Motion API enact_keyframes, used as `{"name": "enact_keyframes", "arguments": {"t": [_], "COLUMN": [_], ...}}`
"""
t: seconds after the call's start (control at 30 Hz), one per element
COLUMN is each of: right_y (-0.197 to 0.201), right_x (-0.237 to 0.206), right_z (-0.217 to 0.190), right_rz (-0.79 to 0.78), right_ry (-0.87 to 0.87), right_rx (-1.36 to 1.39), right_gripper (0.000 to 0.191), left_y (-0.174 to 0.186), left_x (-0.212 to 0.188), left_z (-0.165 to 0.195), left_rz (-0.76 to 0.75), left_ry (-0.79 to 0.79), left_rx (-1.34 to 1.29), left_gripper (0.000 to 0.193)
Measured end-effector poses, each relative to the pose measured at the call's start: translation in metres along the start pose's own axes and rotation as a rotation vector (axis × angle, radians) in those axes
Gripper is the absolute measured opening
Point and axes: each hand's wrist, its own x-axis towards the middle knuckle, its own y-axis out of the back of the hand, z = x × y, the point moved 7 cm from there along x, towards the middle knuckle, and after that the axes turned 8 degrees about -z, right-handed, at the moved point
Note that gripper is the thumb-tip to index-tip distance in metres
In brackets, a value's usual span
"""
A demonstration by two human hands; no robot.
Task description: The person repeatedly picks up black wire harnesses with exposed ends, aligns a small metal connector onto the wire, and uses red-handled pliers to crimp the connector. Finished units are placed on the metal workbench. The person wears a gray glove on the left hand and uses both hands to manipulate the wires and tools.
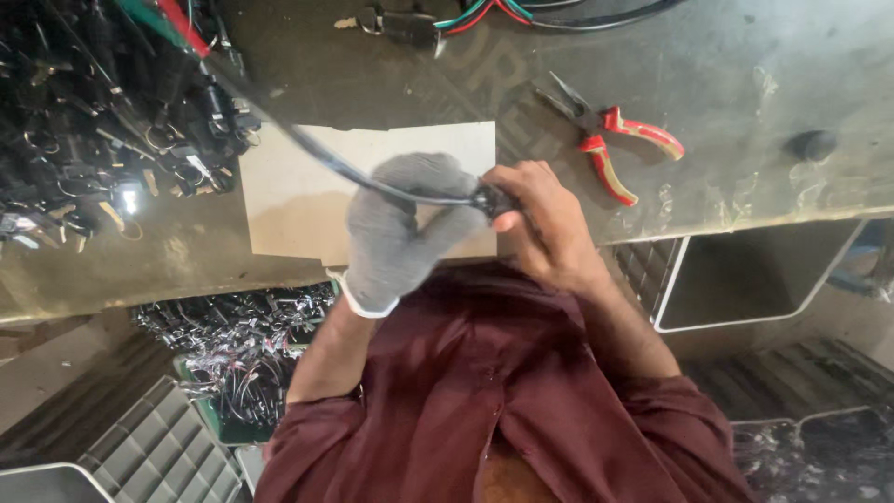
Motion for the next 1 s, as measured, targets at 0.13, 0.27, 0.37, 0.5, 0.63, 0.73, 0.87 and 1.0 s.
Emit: {"name": "enact_keyframes", "arguments": {"t": [0.13,0.27,0.37,0.5,0.63,0.73,0.87,1.0], "right_y": [-0.002,-0.004,-0.006,-0.012,-0.014,-0.014,-0.018,-0.04], "right_x": [0.002,-0.001,-0.001,-0.007,-0.006,-0.011,-0.021,-0.048], "right_z": [-0.011,-0.013,-0.011,-0.002,0.002,0.015,0.046,0.07], "right_rz": [0.101,0.088,0.071,0.051,0.079,0.044,-0.01,-0.015], "right_ry": [0.078,0.064,0.119,-0.027,-0.043,-0.147,-0.264,-0.346], "right_rx": [-0.011,-0.002,-0.057,0.003,0.208,0.353,0.534,0.652], "right_gripper": [0.048,0.049,0.045,0.044,0.037,0.037,0.029,0.026], "left_y": [-0.005,0.005,0.004,0.0,-0.004,-0.016,-0.02,-0.024], "left_x": [0.006,0.005,0.005,0.001,-0.006,-0.002,0.005,0.017], "left_z": [0.01,0.007,0.011,0.009,0.012,0.023,0.031,0.032], "left_rz": [-0.038,0.021,0.028,-0.026,-0.054,-0.004,-0.019,-0.185], "left_ry": [0.02,0.016,-0.04,-0.011,-0.007,-0.08,-0.134,-0.218], "left_rx": [0.075,0.022,-0.057,0.104,-0.034,0.199,0.232,0.127], "left_gripper": [0.031,0.04,0.04,0.055,0.044,0.046,0.05,0.048]}}
